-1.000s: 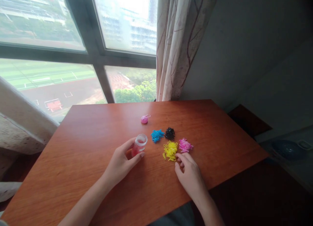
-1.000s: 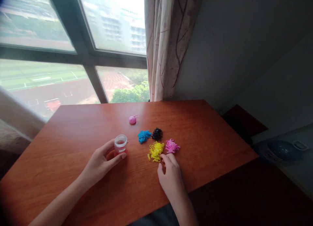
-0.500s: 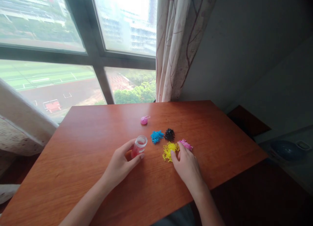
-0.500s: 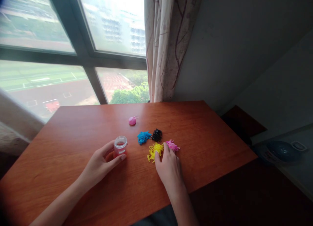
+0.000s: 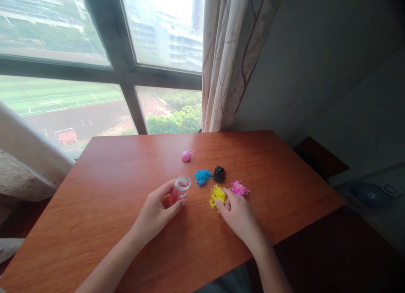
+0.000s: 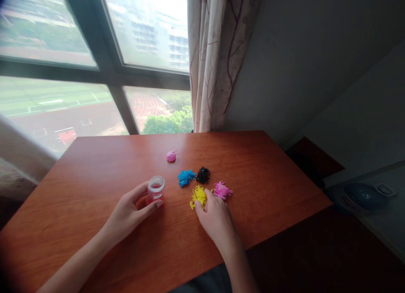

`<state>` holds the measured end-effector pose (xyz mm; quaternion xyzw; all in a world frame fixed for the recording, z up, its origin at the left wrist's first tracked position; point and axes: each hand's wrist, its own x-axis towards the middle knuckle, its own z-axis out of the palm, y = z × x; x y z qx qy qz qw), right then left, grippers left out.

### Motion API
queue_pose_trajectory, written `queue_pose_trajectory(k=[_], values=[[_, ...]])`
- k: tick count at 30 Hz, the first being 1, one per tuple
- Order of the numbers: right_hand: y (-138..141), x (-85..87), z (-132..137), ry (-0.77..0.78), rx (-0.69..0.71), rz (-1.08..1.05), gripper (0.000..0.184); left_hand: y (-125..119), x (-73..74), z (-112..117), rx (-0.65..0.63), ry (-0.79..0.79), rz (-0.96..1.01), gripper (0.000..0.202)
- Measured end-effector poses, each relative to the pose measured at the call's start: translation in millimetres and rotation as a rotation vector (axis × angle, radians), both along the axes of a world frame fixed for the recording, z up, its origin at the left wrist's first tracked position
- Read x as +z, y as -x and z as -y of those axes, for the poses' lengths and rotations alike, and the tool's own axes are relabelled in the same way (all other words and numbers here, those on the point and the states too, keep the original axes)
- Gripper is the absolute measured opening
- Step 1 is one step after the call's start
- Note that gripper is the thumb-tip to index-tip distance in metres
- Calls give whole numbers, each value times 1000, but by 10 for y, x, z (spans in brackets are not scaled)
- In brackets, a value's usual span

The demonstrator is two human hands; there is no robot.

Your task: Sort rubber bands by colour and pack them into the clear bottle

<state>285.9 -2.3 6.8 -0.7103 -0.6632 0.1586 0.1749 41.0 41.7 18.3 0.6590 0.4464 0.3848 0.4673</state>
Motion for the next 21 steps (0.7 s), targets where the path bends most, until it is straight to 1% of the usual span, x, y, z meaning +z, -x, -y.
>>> queue_pose_trajectory(k=[4,9,13,17,21], values=[[-26,11,69,-37,23,-98,34,14,-17,-4,35,4,2,46],[-166,27,102,-81,-14,-178,37,17,-15,-7,47,0,6,45],[-227,-18,86,-91,-62,-131,37,15,-24,-10,33,-8,10,42],[-182,-73,50,-61,-35,-56,40,18,-26,-14,26,3,9,43],[-150,-92,37,-47,-17,-44,38,25,-18,-19,23,-17,-15,43]])
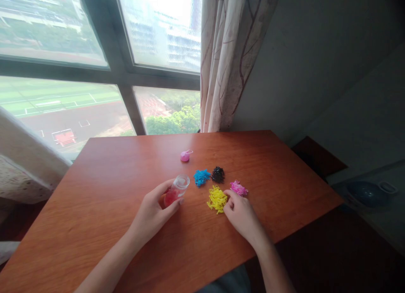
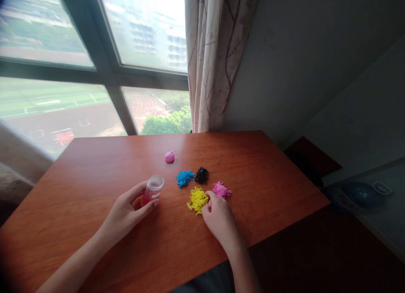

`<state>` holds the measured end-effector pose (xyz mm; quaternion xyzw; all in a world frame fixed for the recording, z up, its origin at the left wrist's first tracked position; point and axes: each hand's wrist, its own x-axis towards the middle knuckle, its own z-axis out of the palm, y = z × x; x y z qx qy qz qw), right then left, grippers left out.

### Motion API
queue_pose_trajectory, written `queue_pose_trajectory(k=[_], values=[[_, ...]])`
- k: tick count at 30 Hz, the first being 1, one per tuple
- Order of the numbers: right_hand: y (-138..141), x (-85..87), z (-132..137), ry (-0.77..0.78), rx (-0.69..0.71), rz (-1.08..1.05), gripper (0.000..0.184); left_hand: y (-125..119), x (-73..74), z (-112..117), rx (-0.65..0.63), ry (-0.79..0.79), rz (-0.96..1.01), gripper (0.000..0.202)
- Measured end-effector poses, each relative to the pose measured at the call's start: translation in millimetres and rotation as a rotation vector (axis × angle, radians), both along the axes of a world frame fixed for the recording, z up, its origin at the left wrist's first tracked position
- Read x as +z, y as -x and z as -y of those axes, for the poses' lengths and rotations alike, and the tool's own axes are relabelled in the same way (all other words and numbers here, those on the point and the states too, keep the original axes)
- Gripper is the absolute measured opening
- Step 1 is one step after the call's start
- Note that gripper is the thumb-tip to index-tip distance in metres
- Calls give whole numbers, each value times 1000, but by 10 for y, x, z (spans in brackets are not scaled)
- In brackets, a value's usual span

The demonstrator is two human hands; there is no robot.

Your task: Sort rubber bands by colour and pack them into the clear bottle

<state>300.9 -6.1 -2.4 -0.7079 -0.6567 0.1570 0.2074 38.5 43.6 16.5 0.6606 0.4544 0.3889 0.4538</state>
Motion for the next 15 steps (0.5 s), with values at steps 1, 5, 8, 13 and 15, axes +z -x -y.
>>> queue_pose_trajectory(k=[1,5,8,13,15], values=[[-2,5,6,-14,4,-3,37,3,0,-2,-1,-9,-9,43],[-6,77,61,-172,6,40,34,12,-15,-8,-5,-38,-34,42],[57,146,102,-278,87,130,31,17,-30,-11,-4,-52,-52,42],[242,146,75,-272,153,238,40,22,-41,-13,-4,-69,-64,42],[303,116,34,-261,146,263,41,22,-41,-13,-1,-67,-62,42]])
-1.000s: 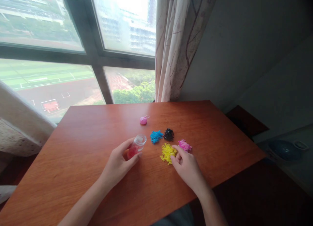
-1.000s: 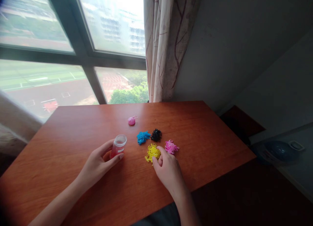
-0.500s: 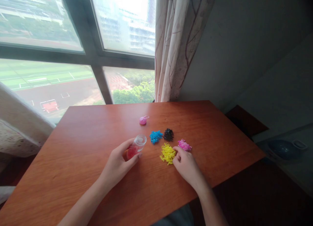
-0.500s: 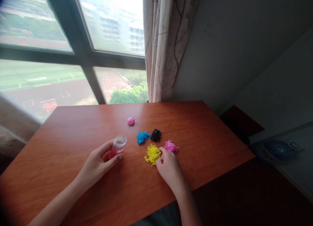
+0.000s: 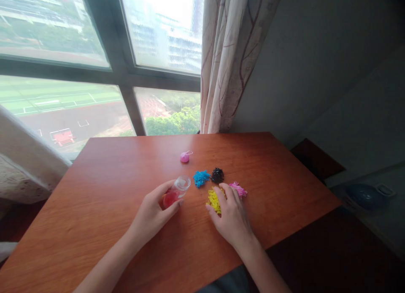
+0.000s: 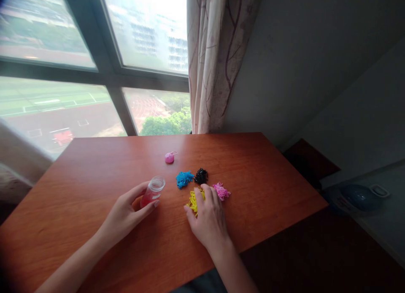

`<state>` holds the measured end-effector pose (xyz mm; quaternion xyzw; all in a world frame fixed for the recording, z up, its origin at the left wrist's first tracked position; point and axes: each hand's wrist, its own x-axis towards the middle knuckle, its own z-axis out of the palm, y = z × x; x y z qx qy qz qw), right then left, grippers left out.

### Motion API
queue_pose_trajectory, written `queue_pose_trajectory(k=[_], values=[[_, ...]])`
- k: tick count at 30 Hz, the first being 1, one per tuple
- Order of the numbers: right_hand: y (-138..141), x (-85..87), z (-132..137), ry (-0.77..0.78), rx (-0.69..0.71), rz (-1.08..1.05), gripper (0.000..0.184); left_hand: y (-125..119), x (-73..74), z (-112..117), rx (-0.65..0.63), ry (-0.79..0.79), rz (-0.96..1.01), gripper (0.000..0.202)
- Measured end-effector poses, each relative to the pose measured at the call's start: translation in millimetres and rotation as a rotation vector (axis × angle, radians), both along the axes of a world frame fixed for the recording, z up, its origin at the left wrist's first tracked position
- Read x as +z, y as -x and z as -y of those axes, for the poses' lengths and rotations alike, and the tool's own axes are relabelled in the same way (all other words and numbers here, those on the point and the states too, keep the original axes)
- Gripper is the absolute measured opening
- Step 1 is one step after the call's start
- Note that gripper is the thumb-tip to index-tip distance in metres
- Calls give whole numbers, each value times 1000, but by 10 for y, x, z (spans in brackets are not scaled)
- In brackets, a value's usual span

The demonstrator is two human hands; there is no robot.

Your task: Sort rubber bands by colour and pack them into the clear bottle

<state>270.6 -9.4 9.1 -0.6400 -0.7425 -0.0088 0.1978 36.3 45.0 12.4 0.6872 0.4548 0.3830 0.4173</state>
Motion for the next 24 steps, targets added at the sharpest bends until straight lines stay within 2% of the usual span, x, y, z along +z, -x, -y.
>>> queue_pose_trajectory(k=[11,14,19,24], values=[[127,-94,-137,10,-72,83,36,2,16,0,7,-61,-62,41],[132,-123,-160,11,-77,104,29,2,23,0,15,-80,-88,40],[137,-223,-165,-1,-56,136,12,-2,19,-4,18,-72,-79,39],[153,-317,-138,-20,-12,166,15,-1,-3,-4,17,-55,-59,40]])
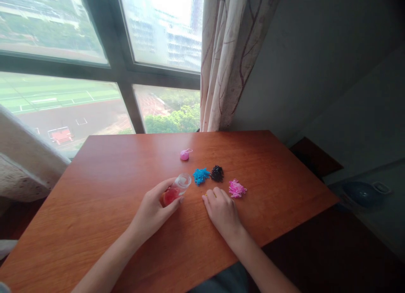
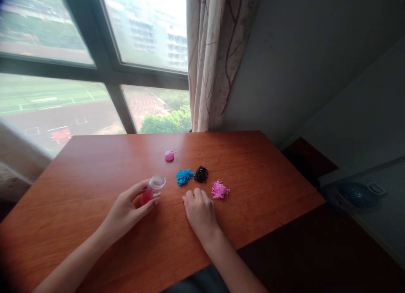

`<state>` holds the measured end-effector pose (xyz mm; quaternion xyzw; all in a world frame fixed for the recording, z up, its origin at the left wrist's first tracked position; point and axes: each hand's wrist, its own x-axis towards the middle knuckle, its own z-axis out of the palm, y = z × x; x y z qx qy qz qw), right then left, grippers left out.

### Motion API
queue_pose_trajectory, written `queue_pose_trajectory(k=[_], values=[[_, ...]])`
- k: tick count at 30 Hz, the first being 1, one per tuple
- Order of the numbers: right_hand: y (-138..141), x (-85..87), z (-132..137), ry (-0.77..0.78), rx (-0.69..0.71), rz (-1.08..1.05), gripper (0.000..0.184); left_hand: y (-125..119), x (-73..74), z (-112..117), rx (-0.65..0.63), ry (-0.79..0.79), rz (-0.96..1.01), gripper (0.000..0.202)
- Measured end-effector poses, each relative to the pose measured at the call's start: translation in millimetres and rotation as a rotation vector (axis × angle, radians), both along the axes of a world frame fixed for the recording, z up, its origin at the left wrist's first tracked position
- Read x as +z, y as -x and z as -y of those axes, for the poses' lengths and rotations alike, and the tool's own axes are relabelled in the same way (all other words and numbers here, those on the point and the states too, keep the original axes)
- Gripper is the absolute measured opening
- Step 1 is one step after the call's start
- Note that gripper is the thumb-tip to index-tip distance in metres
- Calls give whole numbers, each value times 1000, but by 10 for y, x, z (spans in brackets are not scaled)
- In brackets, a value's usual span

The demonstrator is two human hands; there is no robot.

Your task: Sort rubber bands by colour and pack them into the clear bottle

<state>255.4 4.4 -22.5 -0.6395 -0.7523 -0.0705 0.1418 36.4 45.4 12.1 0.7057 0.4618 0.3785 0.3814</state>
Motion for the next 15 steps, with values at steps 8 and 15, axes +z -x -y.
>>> queue_pose_trajectory(k=[8,15], values=[[-57,-86,-30,-42,82,-119,25,-5,-12,0,-22,-19,-13,40],[-138,-9,-192,-20,-18,-969,36,-23,36,20,-45,-90,-90,34]])
